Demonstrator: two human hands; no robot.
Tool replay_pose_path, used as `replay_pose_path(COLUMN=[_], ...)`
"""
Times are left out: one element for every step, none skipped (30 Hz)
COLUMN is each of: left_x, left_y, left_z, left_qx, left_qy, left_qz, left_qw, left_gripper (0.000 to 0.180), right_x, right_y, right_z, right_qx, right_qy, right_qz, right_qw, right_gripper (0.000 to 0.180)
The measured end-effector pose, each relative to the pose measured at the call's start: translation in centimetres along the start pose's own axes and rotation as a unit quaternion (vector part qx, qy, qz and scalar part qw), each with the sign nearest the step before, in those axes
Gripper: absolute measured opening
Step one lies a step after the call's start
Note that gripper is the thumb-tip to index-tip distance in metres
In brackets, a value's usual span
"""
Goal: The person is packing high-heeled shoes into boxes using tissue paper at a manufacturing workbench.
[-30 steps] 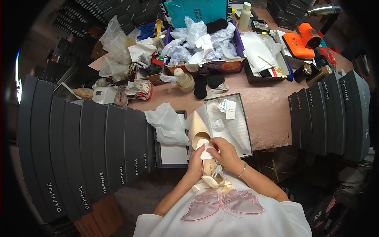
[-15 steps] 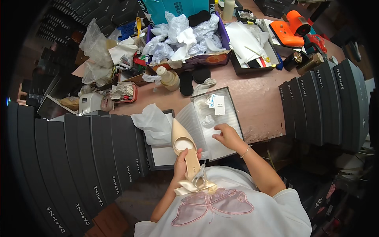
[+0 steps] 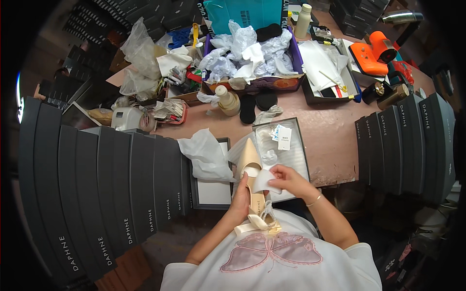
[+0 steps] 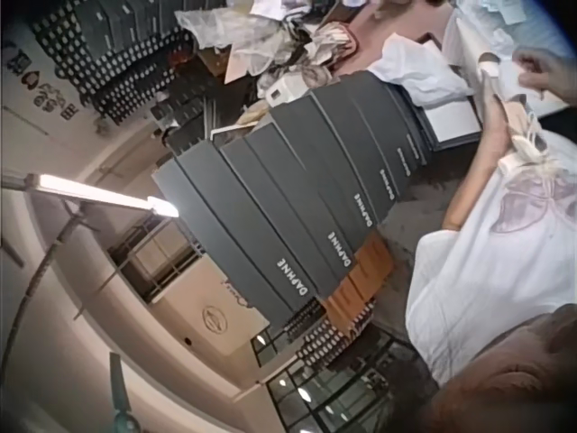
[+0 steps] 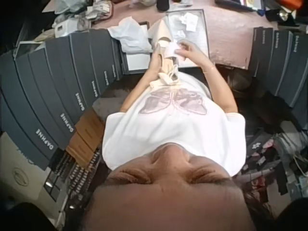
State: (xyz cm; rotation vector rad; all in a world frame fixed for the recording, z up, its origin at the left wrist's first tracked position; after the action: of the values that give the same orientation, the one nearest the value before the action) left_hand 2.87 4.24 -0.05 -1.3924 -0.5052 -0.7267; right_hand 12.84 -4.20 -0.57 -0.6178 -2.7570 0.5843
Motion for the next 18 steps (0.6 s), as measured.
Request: replay_pose_path(left_x=[-0.5,-0.5,-0.4,-1.8,-1.8,-1.8,-1.9,-1.5,-1.1,-0.8,-0.5,-0.2,0.1,0.5,0.7,-0.4,-0.5,-0.5], left_y=[0.7,1.3,1.6,1.0,1.0,1.0,0.9,0.8,0.5,0.1,0.0,-0.1,-0.1,-0.3,-0.4,0.4,0.2,-0.1], left_z=[-0.1,0.2,0.5,0.6,0.6,0.6,0.5,0.2,-0.2,-0.6,-1.1,-1.1,-0.8,-0.7,-0.7,-1.0,-1.2,-1.4], left_qx=[0.018,0.038,0.057,0.068,0.063,0.059,0.055,0.042,0.029,0.016,0.001,0.000,0.025,0.047,0.068,0.095,0.100,0.105], left_qy=[0.032,0.064,0.097,0.059,0.041,0.023,0.005,-0.004,-0.013,-0.023,-0.030,-0.032,-0.028,-0.024,-0.021,-0.012,-0.007,-0.002], left_qz=[-0.011,-0.020,-0.028,0.042,0.046,0.049,0.053,0.044,0.034,0.025,0.016,-0.007,-0.011,-0.015,-0.019,-0.031,-0.010,0.011], left_qw=[0.999,0.997,0.993,0.995,0.996,0.997,0.997,0.998,0.999,0.999,0.999,0.999,0.999,0.999,0.997,0.995,0.995,0.994], left_gripper=[0.039,0.038,0.036,0.033,0.034,0.034,0.034,0.036,0.037,0.039,0.040,0.043,0.044,0.045,0.045,0.046,0.046,0.045], right_x=[0.2,1.0,1.8,2.6,3.5,4.4,4.6,4.4,4.3,4.0,3.8,3.6,3.8,4.1,4.2,3.7,3.5,3.1], right_y=[-0.2,-0.4,-1.2,-1.9,-2.6,-3.1,-2.7,-2.2,-1.8,-1.6,-1.3,-0.9,-0.1,0.8,1.6,3.0,3.5,4.0], right_z=[-2.0,-4.6,-6.9,-7.6,-8.0,-8.3,-8.2,-8.1,-7.9,-8.0,-8.0,-8.0,-7.8,-7.4,-6.9,-5.8,-6.0,-6.3], right_qx=[-0.032,-0.124,-0.213,-0.248,-0.282,-0.314,-0.310,-0.306,-0.301,-0.301,-0.300,-0.298,-0.278,-0.256,-0.233,-0.195,-0.194,-0.192], right_qy=[-0.181,-0.289,-0.390,-0.441,-0.490,-0.536,-0.560,-0.586,-0.611,-0.582,-0.551,-0.519,-0.526,-0.534,-0.541,-0.551,-0.558,-0.565], right_qz=[0.110,0.174,0.235,0.223,0.208,0.192,0.184,0.178,0.172,0.188,0.207,0.225,0.229,0.233,0.237,0.244,0.271,0.298], right_qw=[0.977,0.933,0.865,0.833,0.798,0.760,0.746,0.729,0.712,0.732,0.751,0.769,0.770,0.772,0.772,0.774,0.760,0.745], right_gripper=[0.033,0.035,0.037,0.037,0.038,0.038,0.038,0.037,0.037,0.037,0.037,0.037,0.038,0.039,0.039,0.049,0.054,0.060])
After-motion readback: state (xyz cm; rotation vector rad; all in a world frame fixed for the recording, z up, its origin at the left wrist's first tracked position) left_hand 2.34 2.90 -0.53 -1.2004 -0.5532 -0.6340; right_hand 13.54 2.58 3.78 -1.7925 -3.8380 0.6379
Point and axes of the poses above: each hand's wrist, its own y-axis towards the middle knuckle, its own x-axis out of the palm, z = x × y, the point moved 8 cm from there along y, towards the middle knuckle, and after that the axes turned 14 degrees about -y, right-handed, at the moved point
